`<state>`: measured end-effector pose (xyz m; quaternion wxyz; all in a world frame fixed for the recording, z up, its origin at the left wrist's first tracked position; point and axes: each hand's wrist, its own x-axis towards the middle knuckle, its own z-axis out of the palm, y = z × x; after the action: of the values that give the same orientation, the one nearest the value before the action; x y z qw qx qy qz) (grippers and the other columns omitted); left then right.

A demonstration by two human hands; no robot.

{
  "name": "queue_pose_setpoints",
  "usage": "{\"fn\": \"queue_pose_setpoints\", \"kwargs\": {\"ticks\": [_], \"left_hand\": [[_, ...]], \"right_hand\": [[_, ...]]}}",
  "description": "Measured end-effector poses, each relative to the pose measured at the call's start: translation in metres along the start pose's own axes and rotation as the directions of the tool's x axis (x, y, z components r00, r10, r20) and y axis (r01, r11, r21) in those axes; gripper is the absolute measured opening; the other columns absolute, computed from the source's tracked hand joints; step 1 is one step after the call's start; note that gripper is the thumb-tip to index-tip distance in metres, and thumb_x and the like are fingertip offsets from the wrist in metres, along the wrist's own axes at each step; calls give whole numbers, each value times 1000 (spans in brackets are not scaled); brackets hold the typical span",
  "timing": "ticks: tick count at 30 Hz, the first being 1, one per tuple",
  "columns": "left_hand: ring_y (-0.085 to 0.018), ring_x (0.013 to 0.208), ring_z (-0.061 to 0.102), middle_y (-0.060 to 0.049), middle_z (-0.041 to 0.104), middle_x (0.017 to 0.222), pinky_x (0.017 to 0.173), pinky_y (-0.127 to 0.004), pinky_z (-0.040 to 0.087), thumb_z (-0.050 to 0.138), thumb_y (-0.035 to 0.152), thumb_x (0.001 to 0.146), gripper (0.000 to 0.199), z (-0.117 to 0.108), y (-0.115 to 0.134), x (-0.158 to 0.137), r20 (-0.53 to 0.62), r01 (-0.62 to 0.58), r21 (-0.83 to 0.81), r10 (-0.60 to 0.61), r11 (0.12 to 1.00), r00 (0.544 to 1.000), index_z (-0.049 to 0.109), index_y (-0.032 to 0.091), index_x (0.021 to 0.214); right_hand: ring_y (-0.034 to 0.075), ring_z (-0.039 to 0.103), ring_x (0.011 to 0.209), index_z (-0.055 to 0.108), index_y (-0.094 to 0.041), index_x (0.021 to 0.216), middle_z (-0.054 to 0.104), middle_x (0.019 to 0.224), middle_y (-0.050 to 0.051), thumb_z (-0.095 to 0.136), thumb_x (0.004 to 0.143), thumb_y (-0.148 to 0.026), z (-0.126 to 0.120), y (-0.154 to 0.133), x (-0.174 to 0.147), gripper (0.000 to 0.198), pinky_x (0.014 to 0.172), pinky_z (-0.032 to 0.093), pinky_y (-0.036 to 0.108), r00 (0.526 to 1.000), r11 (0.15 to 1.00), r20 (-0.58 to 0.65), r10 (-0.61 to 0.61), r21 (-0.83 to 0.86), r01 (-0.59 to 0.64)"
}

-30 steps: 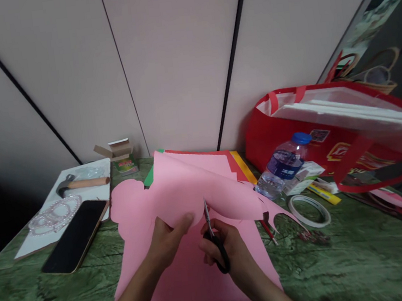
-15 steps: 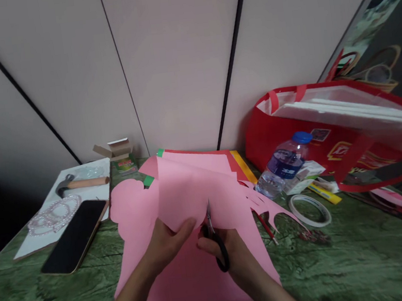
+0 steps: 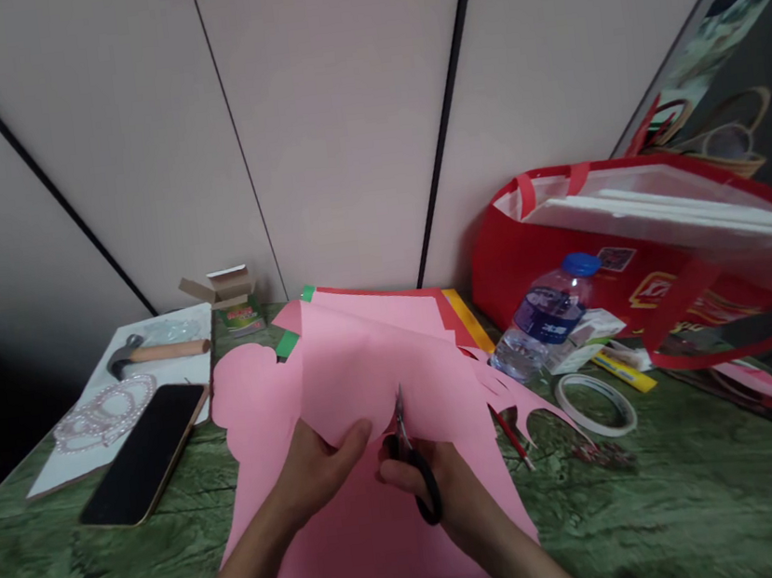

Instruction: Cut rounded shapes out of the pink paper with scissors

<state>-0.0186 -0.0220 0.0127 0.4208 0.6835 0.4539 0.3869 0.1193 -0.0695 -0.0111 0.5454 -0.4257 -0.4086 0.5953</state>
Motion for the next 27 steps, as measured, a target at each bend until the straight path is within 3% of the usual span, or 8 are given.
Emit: {"fn": "queue_pose_setpoints", "kwargs": {"ticks": [6,11,20,27], "left_hand": [[-22,92,60,-8,67,96,78,-32,48,52,27,75,30,0,-2,0,-6,-11,42,11,999,1000,59,15,101],[-21,82,61,-5,69,83,77,-31,47,52,25,73,24,0,-4,0,-19,-38,137,41,990,999,62,16,92],[-23,84,61,-7,69,85,75,-33,49,55,29,69,22,-5,-5,2,45,89,122,-95,989,995,63,15,85],[-21,77,62,-5,68,79,70,-30,49,52,24,71,17,-7,-3,4,129,7,153,-27,988,991,62,16,82]], "right_hand": [[13,45,59,56,-16,84,51,64,-2,71,60,-33,-1,-1,0,33,56,35,26,999,1000,39,10,15,-11],[14,50,60,57,-14,87,53,62,-2,70,60,-34,-3,3,0,37,59,37,27,990,992,59,125,28,-127],[11,42,56,56,-15,64,48,60,-3,69,59,-28,-3,-3,1,19,53,32,24,1000,999,19,23,-42,-22],[11,40,57,56,-16,64,47,60,-3,67,62,-30,-3,-3,1,18,53,30,24,999,999,41,1,-47,1]]}}
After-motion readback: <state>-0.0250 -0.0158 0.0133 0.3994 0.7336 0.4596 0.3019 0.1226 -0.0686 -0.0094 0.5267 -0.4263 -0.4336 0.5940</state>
